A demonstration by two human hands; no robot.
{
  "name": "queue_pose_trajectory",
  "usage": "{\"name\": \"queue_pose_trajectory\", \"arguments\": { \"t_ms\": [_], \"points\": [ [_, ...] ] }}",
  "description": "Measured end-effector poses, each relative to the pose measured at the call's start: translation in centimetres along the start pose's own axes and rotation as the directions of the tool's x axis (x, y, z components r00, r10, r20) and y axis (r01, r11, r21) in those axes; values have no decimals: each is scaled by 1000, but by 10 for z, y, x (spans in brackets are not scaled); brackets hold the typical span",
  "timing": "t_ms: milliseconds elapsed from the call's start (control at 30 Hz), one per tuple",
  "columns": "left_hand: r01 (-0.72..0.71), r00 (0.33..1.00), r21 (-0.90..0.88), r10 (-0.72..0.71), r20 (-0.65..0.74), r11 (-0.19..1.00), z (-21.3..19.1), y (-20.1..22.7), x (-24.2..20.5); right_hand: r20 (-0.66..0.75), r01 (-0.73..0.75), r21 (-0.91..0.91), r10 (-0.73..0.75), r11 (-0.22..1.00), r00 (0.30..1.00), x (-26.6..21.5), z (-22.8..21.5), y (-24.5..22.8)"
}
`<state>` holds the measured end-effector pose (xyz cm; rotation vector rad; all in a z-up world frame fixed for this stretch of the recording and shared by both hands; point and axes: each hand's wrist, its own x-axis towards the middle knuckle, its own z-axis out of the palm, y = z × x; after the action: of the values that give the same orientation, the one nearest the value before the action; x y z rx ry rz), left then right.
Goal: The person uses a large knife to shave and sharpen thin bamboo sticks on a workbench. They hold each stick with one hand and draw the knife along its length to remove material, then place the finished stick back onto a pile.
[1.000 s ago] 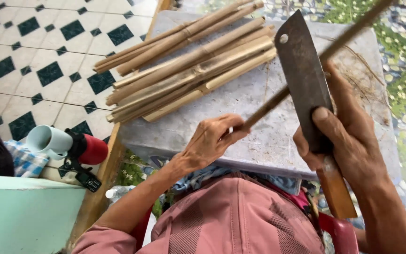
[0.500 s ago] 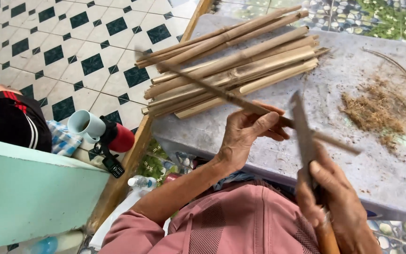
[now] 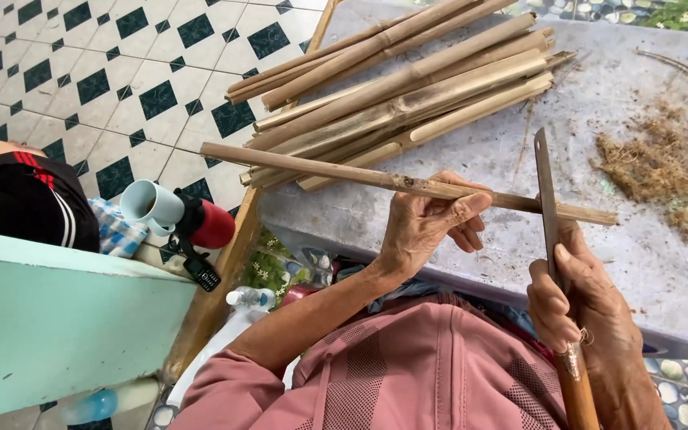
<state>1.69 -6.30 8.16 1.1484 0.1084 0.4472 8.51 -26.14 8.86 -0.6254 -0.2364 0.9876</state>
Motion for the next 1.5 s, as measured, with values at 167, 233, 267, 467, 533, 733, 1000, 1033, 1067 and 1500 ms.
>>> {"name": "queue_pose_trajectory", "arguments": {
  "t_ms": [167, 233, 267, 467, 533, 733, 1000, 1033, 1067, 1500],
  "points": [
    [-3, 999, 35, 2, 42, 999, -2, 0, -1, -41, 4, 15, -3, 1000, 999, -1, -11, 1],
    [8, 996, 32, -11, 92, 999, -6, -5, -1, -64, 13, -7, -14, 1000, 998, 1, -11, -1],
    [57, 991, -9, -55, 122, 998, -8, -9, -1, -79, 50, -46, -53, 998, 995, 1, -9, -3],
    [508, 861, -373, -454, 228, 777, -31, -29, 4, -143, 140, -155, -162, 978, 976, 5, -17, -16],
    [579, 809, -473, -539, 233, 665, -39, -45, 5, -188, 138, -157, -166, 978, 968, 6, -20, -15],
    [52, 986, 154, -75, 146, 987, -26, -29, -4, -263, 127, -384, -240, 914, 934, 11, -28, -17],
    [-417, 867, 903, 343, 362, 101, -65, -57, 20, -220, 143, -334, -224, 932, 949, 10, -44, -18],
    [-415, 868, 904, 343, 359, 104, -62, -51, 19, -222, 140, -335, -222, 932, 949, 9, -47, -16],
    [-433, 864, 887, 353, 358, 160, -58, -44, 18, -215, 151, -336, -232, 930, 949, 7, -50, -15],
    [-118, 964, 723, -95, 247, 681, -49, -19, 14, -158, 204, -330, -267, 922, 951, 6, -47, -17]
  ]
}}
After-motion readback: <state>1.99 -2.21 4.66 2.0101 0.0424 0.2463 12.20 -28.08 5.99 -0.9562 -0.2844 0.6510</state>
